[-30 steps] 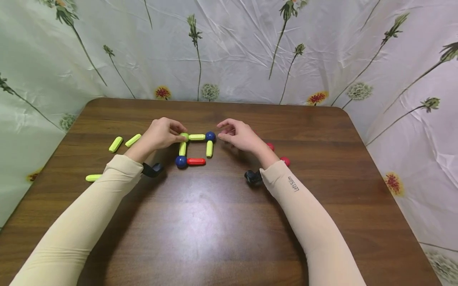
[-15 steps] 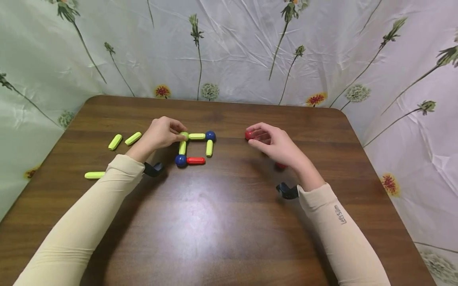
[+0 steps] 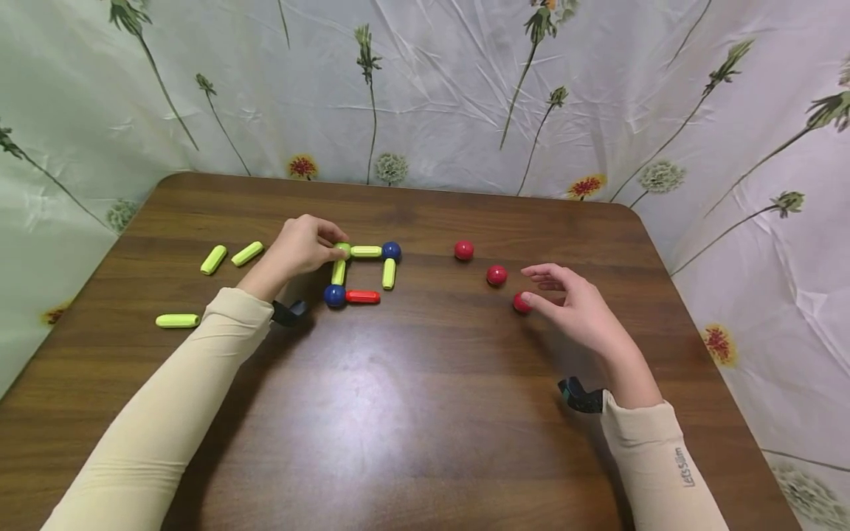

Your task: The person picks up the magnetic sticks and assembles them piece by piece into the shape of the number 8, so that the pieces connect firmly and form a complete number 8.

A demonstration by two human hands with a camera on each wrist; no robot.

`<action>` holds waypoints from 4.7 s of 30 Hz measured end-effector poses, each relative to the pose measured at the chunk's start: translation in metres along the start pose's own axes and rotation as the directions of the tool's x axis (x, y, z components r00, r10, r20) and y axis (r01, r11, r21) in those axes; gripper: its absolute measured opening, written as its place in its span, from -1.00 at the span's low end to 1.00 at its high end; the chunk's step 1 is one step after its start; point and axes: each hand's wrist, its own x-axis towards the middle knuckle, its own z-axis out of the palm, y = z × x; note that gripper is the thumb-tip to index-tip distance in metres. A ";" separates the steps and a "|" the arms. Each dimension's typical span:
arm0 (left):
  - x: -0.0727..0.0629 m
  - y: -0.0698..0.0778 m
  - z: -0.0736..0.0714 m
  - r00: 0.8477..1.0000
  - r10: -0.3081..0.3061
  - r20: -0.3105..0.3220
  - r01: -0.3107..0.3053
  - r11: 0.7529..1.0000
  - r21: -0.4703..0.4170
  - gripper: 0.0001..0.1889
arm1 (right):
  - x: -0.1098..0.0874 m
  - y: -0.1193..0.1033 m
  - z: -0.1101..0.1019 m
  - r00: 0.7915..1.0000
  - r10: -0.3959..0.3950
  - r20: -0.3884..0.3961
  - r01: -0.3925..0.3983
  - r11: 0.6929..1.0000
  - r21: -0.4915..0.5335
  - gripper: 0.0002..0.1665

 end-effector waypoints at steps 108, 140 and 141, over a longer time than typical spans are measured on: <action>-0.004 0.006 0.002 0.996 -0.087 0.011 0.088 0.994 -0.062 -0.77 | 0.084 -0.085 0.123 0.954 -0.217 0.206 0.202 0.975 0.091 -0.63; -0.002 0.005 0.001 0.998 -0.064 0.012 0.065 0.997 -0.042 -0.78 | 0.096 -0.092 0.128 0.941 -0.263 0.212 0.261 0.965 0.036 -0.62; -0.002 0.005 0.001 0.998 -0.064 0.011 0.065 0.997 -0.041 -0.78 | 0.096 -0.092 0.128 0.941 -0.265 0.212 0.263 0.964 0.037 -0.62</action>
